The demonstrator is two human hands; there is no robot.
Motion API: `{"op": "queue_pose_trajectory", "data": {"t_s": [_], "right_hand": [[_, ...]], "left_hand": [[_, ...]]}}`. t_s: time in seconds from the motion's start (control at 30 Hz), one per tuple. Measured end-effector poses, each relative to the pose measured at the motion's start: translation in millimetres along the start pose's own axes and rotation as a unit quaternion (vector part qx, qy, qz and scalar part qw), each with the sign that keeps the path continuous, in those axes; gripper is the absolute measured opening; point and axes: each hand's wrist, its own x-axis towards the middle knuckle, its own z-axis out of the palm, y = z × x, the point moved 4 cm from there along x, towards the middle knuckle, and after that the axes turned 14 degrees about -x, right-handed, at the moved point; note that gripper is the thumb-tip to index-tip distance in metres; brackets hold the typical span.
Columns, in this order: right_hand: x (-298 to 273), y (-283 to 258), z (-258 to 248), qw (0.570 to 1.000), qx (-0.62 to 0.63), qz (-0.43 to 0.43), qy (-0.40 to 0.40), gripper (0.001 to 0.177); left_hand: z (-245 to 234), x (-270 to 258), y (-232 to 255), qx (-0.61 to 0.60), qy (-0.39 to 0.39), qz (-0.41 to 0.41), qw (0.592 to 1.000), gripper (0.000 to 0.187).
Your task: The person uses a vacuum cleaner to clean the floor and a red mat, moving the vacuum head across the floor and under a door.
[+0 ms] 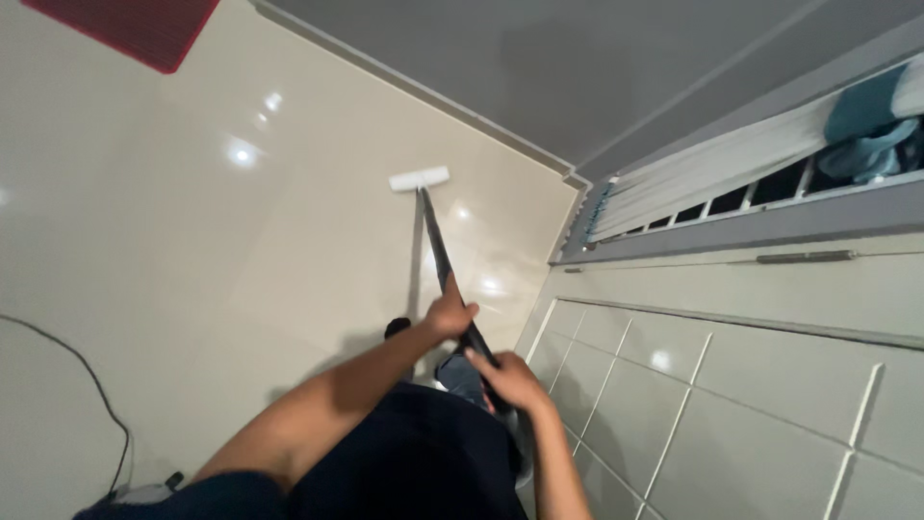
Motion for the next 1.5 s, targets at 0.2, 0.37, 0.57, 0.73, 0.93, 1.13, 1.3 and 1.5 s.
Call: {"op": "queue_pose_trajectory", "data": {"t_s": [0.2, 0.37, 0.57, 0.73, 0.93, 1.13, 1.3, 1.5], "right_hand": [[-57.1, 13.6, 15.0, 0.992, 0.112, 0.064, 0.015, 0.059], [-14.2, 1.2, 19.7, 0.992, 0.026, -0.019, 0.12, 0.058], [26.4, -9.6, 15.3, 0.994, 0.024, 0.009, 0.104, 0.06], [-26.5, -3.2, 10.0, 0.997, 0.014, 0.039, 0.059, 0.048], [-10.3, 11.2, 17.9, 0.997, 0.019, 0.013, 0.07, 0.032], [38.6, 13.5, -15.5, 0.997, -0.019, -0.014, 0.071, 0.029], [-23.5, 50.4, -52.9, 0.998, -0.054, -0.018, 0.023, 0.031], [-39.0, 59.9, -71.9, 0.999, 0.052, -0.005, 0.005, 0.038]], "left_hand": [[40.1, -46.0, -13.2, 0.052, -0.005, 0.008, 0.999, 0.103], [22.5, -2.3, -23.4, 0.072, 0.04, 0.03, 0.996, 0.099], [5.8, 24.2, -18.8, 0.038, 0.091, 0.029, 0.995, 0.106], [22.5, -62.6, 14.0, -0.363, 0.048, -0.028, 0.93, 0.096], [26.0, -51.0, 17.4, -0.315, 0.054, -0.075, 0.944, 0.095], [27.2, 21.7, 20.2, -0.296, 0.074, -0.082, 0.949, 0.094], [82.4, -36.5, 38.9, -0.34, 0.054, -0.138, 0.929, 0.092], [98.9, -39.2, 68.1, -0.276, 0.016, -0.075, 0.958, 0.086]]}}
